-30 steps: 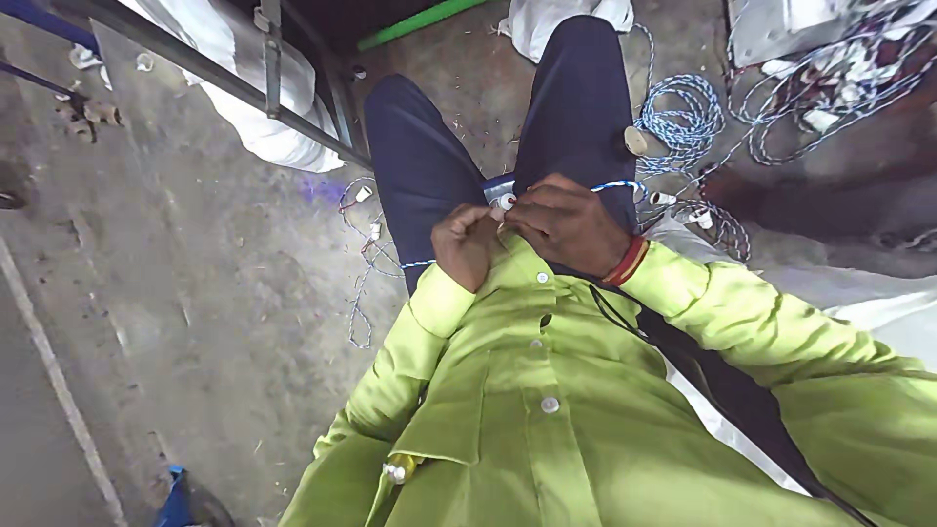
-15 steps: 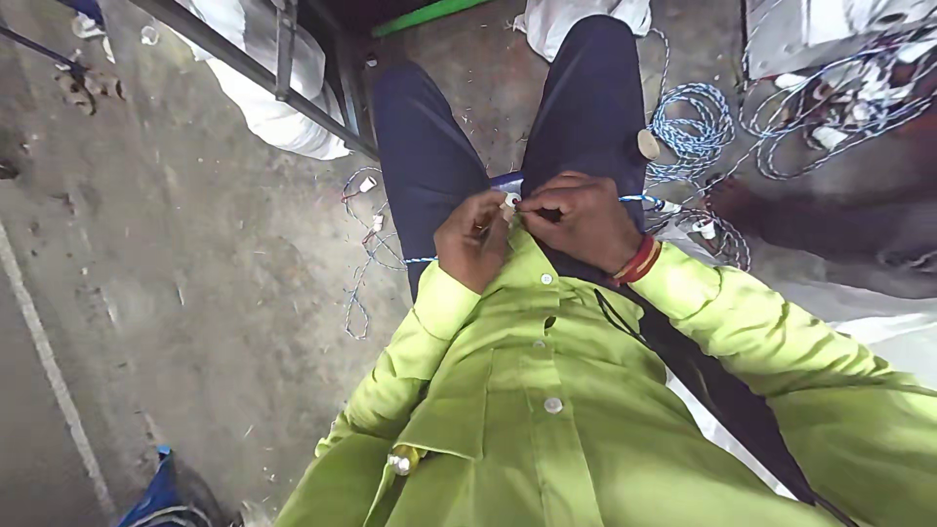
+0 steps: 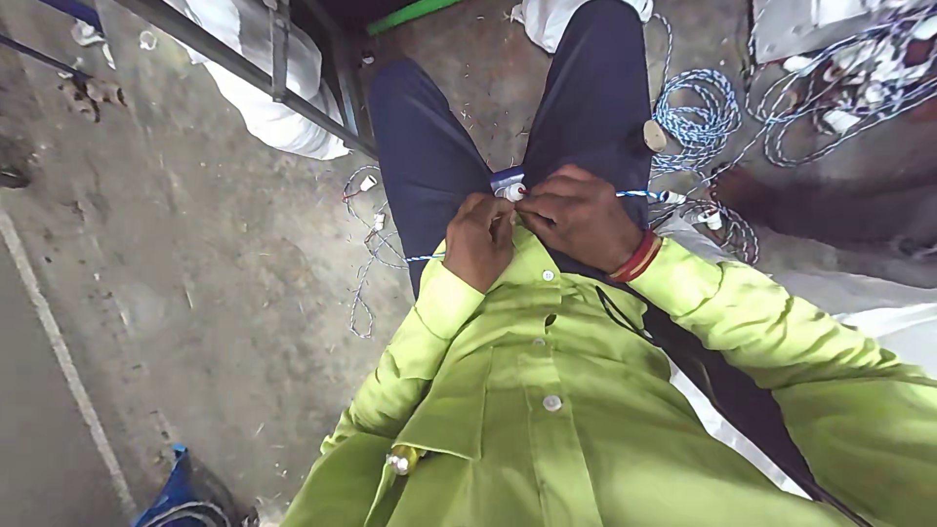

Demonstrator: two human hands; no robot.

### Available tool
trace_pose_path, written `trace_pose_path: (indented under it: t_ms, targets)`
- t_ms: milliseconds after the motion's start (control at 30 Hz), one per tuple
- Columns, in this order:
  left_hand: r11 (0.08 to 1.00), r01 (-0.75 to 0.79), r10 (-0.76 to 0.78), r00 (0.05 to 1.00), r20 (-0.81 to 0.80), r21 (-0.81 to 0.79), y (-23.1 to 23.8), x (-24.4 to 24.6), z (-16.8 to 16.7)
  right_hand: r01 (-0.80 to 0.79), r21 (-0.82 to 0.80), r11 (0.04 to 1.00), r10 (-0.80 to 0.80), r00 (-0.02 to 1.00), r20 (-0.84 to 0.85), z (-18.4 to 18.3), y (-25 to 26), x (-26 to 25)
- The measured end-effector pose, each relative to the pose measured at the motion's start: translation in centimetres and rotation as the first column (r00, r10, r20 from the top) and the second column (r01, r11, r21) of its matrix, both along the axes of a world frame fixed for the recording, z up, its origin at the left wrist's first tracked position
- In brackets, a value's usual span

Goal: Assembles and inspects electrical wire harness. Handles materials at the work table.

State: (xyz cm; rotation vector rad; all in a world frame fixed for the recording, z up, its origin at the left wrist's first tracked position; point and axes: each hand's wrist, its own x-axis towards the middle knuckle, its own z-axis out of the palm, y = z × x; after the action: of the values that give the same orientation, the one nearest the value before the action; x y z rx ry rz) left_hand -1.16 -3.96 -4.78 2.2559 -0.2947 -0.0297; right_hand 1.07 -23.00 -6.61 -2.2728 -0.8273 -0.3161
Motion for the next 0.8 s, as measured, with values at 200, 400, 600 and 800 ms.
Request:
trace_pose_path:
  t_ms: [200, 400, 600, 800]
  targets:
    - [0.937, -0.083, -0.041, 0.938, -0.344, -0.339, 1.3, 1.7, -0.8, -0.05, -0.086, 0.995, 0.045, 0.998, -0.052, 0.6, -0.4, 0.7]
    - [0.924, -0.108, -0.143, 0.793, -0.592, -0.367, 1.3, 2.9, -0.1, -0.086, -0.095, 0.992, 0.078, 0.993, -0.085, 0.4, -0.4, 1.1]
    - [0.87, -0.114, -0.334, 0.58, -0.743, -0.48, 2.8, 4.2, 0.9, -0.089, -0.058, 0.994, 0.084, 0.993, -0.08, 0.8, 0.4, 0.6]
    - [0.845, -0.119, -0.237, 0.79, -0.565, -0.521, 2.4, 2.1, -0.6, -0.05, -0.037, 0.998, 0.046, 0.993, -0.107, 0.5, 0.8, 0.9]
